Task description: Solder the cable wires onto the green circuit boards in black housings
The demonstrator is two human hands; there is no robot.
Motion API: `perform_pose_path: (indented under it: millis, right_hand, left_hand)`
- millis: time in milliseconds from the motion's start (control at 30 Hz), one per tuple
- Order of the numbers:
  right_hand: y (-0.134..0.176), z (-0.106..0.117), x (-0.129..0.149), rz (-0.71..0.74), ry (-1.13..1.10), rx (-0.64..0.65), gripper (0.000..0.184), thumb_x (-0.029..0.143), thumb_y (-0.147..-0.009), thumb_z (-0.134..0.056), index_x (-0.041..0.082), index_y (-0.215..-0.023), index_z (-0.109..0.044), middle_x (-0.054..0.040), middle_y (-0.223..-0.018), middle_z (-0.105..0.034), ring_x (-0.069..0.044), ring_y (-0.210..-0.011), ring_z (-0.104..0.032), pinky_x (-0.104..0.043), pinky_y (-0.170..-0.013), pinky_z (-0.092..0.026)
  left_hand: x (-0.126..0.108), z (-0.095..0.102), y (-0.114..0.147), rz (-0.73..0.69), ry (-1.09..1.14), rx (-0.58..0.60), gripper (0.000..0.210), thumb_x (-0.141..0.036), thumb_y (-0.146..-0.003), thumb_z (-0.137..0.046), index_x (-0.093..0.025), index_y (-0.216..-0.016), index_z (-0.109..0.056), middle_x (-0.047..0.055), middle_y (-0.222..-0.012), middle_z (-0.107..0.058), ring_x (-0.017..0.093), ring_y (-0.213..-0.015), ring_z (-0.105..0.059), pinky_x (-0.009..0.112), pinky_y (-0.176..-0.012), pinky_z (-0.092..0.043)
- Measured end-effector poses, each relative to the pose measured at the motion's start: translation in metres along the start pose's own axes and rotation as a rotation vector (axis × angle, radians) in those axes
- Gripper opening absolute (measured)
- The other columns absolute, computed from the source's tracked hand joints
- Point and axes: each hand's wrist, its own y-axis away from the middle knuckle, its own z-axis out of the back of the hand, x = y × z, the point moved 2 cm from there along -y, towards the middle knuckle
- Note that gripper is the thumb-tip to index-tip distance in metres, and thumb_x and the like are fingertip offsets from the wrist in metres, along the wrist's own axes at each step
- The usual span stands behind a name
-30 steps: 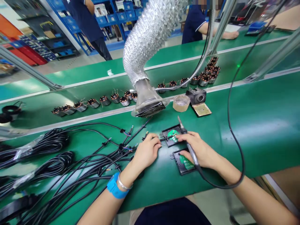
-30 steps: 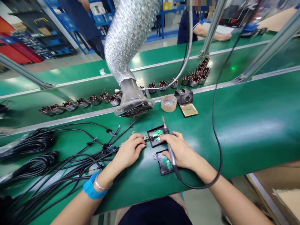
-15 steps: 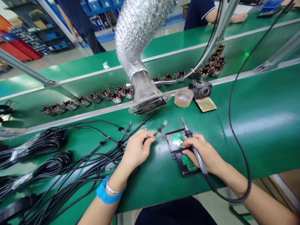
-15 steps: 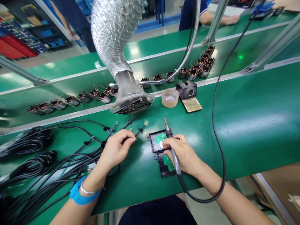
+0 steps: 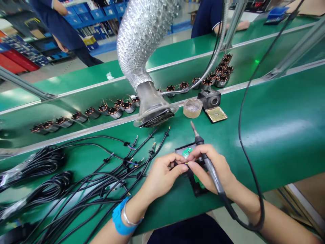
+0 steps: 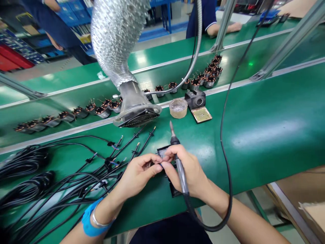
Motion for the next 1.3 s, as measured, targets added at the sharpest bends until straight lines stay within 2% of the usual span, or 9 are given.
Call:
perform_pose_path:
  millis: [133, 233, 300, 433, 600, 800, 1067, 1167, 1300]
  right_hand:
    - [0.000, -0.003, 0.000, -0.098, -0.059, -0.009, 0.018, 0.018, -0.083, -0.056, 0.023, -0.098, -0.046, 0.0021, -0.075, -0.060, -0.010, -0.064, -0.059, -0.021, -0.062, -0.050]
    - [0.004, -0.003, -0.001, -0.089, -0.046, 0.020, 0.019, 0.017, -0.084, -0.054, 0.023, -0.099, -0.044, 0.0017, -0.077, -0.060, -0.010, -0.067, -0.060, -0.020, -0.063, -0.050]
    - [0.010, 0.000, -0.001, -0.043, -0.002, 0.063, 0.018, 0.014, -0.085, -0.053, 0.023, -0.099, -0.045, 0.0020, -0.077, -0.060, -0.009, -0.066, -0.059, -0.019, -0.063, -0.050]
    - [0.032, 0.014, -0.002, 0.027, 0.101, 0.134, 0.017, 0.012, -0.085, -0.052, 0.023, -0.098, -0.050, 0.0009, -0.082, -0.061, -0.010, -0.070, -0.060, -0.020, -0.065, -0.050]
    - [0.065, 0.041, -0.013, -0.064, 0.185, -0.053, 0.026, 0.012, -0.087, -0.052, 0.026, -0.108, -0.053, -0.0023, -0.101, -0.066, -0.016, -0.089, -0.064, -0.030, -0.080, -0.053]
    - [0.078, 0.029, -0.029, 0.090, 0.231, 0.143, 0.041, 0.014, -0.079, -0.063, 0.022, -0.115, -0.046, -0.0098, -0.129, -0.054, -0.024, -0.114, -0.049, -0.044, -0.093, -0.049]
    - [0.061, 0.009, -0.033, 0.198, 0.179, 0.119, 0.034, 0.012, -0.082, -0.059, 0.018, -0.114, -0.049, -0.0107, -0.126, -0.056, -0.023, -0.114, -0.049, -0.043, -0.093, -0.049]
    - [0.063, 0.020, -0.025, 0.196, 0.113, 0.021, 0.037, 0.004, -0.083, -0.050, 0.019, -0.117, -0.051, -0.0082, -0.118, -0.061, -0.020, -0.108, -0.055, -0.038, -0.091, -0.050]
    - [0.075, 0.044, -0.004, 0.120, 0.094, 0.017, 0.045, 0.010, -0.085, -0.049, 0.017, -0.129, -0.049, -0.0073, -0.099, -0.062, -0.015, -0.085, -0.059, -0.028, -0.070, -0.051]
  left_hand:
    - [0.000, -0.004, 0.007, -0.206, -0.273, -0.138, 0.015, -0.028, -0.080, -0.065, -0.018, -0.090, -0.062, 0.003, -0.086, -0.059, 0.010, -0.064, -0.053, 0.019, -0.054, -0.043]
    - [-0.001, -0.007, 0.018, -0.420, -0.534, -0.267, 0.010, -0.019, -0.083, -0.061, -0.019, -0.093, -0.064, 0.004, -0.088, -0.062, 0.013, -0.075, -0.059, 0.023, -0.067, -0.049]
    - [0.002, -0.013, 0.025, -0.456, -0.636, -0.248, 0.014, -0.016, -0.085, -0.058, -0.019, -0.097, -0.064, 0.004, -0.089, -0.065, 0.015, -0.082, -0.061, 0.025, -0.076, -0.049]
    - [0.007, -0.026, 0.037, -0.415, -0.653, -0.093, 0.018, -0.018, -0.088, -0.055, -0.020, -0.104, -0.063, 0.004, -0.093, -0.065, 0.013, -0.080, -0.063, 0.022, -0.075, -0.050]
    - [0.006, -0.036, 0.035, -0.296, -0.739, 0.035, 0.018, -0.025, -0.089, -0.054, -0.024, -0.102, -0.065, 0.002, -0.090, -0.060, 0.009, -0.061, -0.058, 0.019, -0.052, -0.047]
    - [0.006, -0.038, 0.028, -0.291, -0.767, 0.097, 0.022, -0.024, -0.091, -0.049, -0.025, -0.109, -0.062, 0.000, -0.089, -0.061, 0.012, -0.073, -0.062, 0.020, -0.060, -0.048]
    - [0.006, -0.029, 0.013, -0.169, -0.864, 0.210, 0.018, -0.019, -0.088, -0.051, -0.025, -0.095, -0.067, -0.001, -0.093, -0.056, 0.009, -0.070, -0.057, 0.020, -0.062, -0.045]
    - [0.007, -0.030, 0.013, -0.148, -0.851, 0.185, 0.019, -0.021, -0.089, -0.051, -0.026, -0.099, -0.066, -0.002, -0.091, -0.057, 0.009, -0.072, -0.058, 0.020, -0.062, -0.045]
    - [0.008, -0.031, 0.015, -0.115, -0.895, 0.167, 0.022, -0.026, -0.092, -0.046, -0.025, -0.104, -0.065, -0.002, -0.090, -0.057, 0.010, -0.071, -0.059, 0.021, -0.058, -0.045]
